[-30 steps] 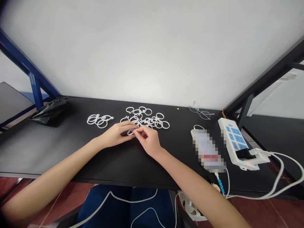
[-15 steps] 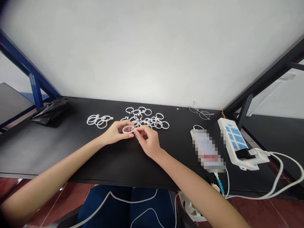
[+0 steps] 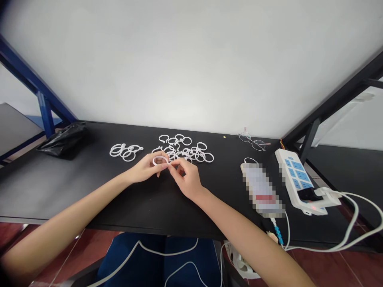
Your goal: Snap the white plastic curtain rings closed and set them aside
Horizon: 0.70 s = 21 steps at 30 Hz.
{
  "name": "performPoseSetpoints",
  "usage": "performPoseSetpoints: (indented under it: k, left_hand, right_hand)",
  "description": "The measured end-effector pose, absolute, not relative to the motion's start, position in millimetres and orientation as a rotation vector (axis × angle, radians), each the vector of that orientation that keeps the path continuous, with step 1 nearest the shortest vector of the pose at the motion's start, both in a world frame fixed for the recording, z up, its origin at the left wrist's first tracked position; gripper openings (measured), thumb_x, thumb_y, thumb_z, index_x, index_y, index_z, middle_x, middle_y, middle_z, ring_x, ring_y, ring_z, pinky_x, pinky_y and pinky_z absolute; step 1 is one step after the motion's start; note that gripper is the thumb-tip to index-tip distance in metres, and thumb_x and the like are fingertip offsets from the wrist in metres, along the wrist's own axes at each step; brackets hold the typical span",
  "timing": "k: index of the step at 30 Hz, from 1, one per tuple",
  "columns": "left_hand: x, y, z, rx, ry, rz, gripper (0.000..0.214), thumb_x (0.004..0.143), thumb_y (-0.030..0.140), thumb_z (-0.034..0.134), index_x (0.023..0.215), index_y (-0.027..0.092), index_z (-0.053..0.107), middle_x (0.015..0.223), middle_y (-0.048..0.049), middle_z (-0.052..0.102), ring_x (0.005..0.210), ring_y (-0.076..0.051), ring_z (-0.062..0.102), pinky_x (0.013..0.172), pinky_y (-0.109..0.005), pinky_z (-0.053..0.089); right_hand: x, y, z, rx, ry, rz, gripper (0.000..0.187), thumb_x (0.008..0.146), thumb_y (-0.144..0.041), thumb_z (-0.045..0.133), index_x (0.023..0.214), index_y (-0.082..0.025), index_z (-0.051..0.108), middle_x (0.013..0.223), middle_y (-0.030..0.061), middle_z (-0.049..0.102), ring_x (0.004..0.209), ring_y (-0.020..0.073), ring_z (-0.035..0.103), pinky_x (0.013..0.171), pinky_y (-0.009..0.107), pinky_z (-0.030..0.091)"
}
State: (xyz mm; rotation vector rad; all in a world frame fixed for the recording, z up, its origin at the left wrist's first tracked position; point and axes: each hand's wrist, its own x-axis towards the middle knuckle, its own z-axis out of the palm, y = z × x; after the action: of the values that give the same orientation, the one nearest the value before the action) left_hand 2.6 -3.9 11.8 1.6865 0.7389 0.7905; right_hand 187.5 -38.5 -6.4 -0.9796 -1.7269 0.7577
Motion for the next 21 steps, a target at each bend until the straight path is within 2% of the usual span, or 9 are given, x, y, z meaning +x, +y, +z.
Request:
performPoseSetpoints:
  k: [8, 21]
  left_hand:
    - [0.5, -3.4, 13.5, 1.694, 0.745, 0.78, 0.027, 0.089, 0.041, 0.059, 0.091, 0.015, 0.054, 0.074, 0.0013, 0.056, 0.057, -0.007, 0.052, 0.05, -0.018, 0.049]
    - [2.3, -3.4, 13.6, 1.687, 0.697, 0.764, 0.029, 0.09, 0.043, 0.056, 0.093, 0.014, 0.055, 0.078, 0.0013, 0.053, 0.056, -0.006, 0.047, 0.05, -0.021, 0.051]
  right_hand:
    - [190.4, -39.0, -6.6, -0.942, -1.862, 0.848, 0.028, 0.1, -0.034, 0.041, 0.081, -0.019, 0.054, 0.069, -0.0008, 0.06, 0.048, 0.0086, 0.054, 0.052, 0.024, 0.044]
    - [191.6, -38.1, -9.1, -0.95, -1.895, 0.88, 0.027, 0.102, -0.036, 0.036, 0.08, -0.022, 0.046, 0.06, -0.005, 0.052, 0.046, 0.0094, 0.052, 0.052, 0.024, 0.042]
